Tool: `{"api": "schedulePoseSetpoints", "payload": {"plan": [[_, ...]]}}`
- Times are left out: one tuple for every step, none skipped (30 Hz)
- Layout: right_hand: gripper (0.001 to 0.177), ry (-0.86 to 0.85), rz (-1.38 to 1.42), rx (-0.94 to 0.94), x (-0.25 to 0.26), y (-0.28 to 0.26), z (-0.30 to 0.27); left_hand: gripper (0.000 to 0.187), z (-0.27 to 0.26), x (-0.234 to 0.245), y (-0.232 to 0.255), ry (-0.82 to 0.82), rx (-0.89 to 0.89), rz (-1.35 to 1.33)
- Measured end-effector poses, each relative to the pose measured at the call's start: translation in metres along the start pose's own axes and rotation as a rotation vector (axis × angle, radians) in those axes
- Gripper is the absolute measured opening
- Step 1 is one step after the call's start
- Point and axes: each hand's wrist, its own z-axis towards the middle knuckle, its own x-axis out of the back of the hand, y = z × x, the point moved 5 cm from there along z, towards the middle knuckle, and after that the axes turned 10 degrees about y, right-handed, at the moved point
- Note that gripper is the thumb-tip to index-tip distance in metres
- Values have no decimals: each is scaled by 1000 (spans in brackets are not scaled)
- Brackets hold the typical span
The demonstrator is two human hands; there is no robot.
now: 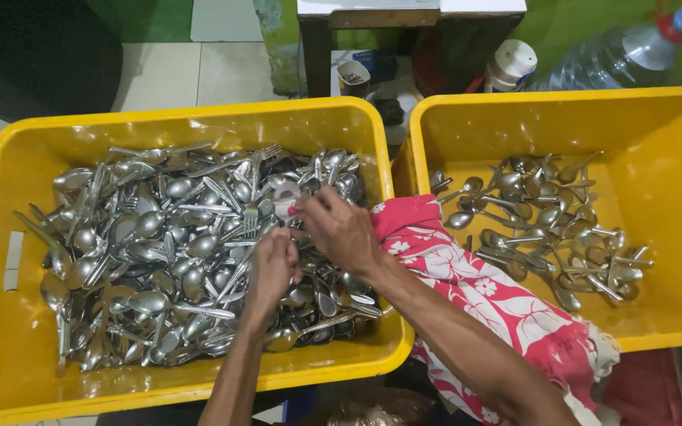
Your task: Wiping and drying metal spoons and forks one by one with a cloth and moving them between crates.
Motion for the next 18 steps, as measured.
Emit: {"api": "schedulePoseSetpoints", "payload": {"plan": [[12, -15, -77, 117, -6, -9, -3, 44, 1, -2, -9, -41, 43, 82], [7, -29, -158, 234, -10, -16, -8, 51, 2, -6, -18, -87, 85, 163], [7, -29, -161, 231, -17, -10, -11, 51, -4, -7, -7, -91, 87, 163], [8, -15, -167, 260, -24, -6, -15, 45, -11, -9, 2, -122, 136, 76], [9, -1, -172, 289, -30, -2, -19, 39, -19, -12, 11, -151, 184, -11], [9, -4, -176, 282, -29, 2, -15, 39, -16, -13, 1, -158, 190, -10], [13, 31, -236, 259, -26, 7, -10, 40, -14, -15, -5, -200, 75, 118], [16, 65, -292, 240, -25, 11, -4, 41, -12, -17, -11, -239, -43, 245], [16, 62, -292, 237, -21, 12, -3, 41, -13, -15, -6, -240, -38, 245], [16, 82, -309, 253, -15, 11, 0, 38, -13, -12, -2, -203, 21, 144], [17, 102, -326, 269, -10, 11, 3, 37, -13, -9, 2, -166, 79, 42], [17, 104, -327, 275, -12, 8, -3, 37, -10, -11, -4, -165, 74, 38], [14, 59, -258, 251, -16, 8, -8, 38, -6, -11, -9, -137, 72, 25], [11, 16, -185, 227, -21, 5, -14, 40, -3, -9, -15, -106, 71, 15], [11, 19, -183, 232, -24, 4, -14, 40, -1, -8, -15, -103, 65, 14], [13, 2, -182, 266, -27, 3, -18, 44, -1, -8, -16, -106, 14, 82], [15, -16, -180, 300, -29, 2, -22, 49, -1, -9, -18, -109, -37, 149], [15, -19, -177, 293, -29, 4, -18, 49, -4, -8, -16, -109, -30, 153]]}}
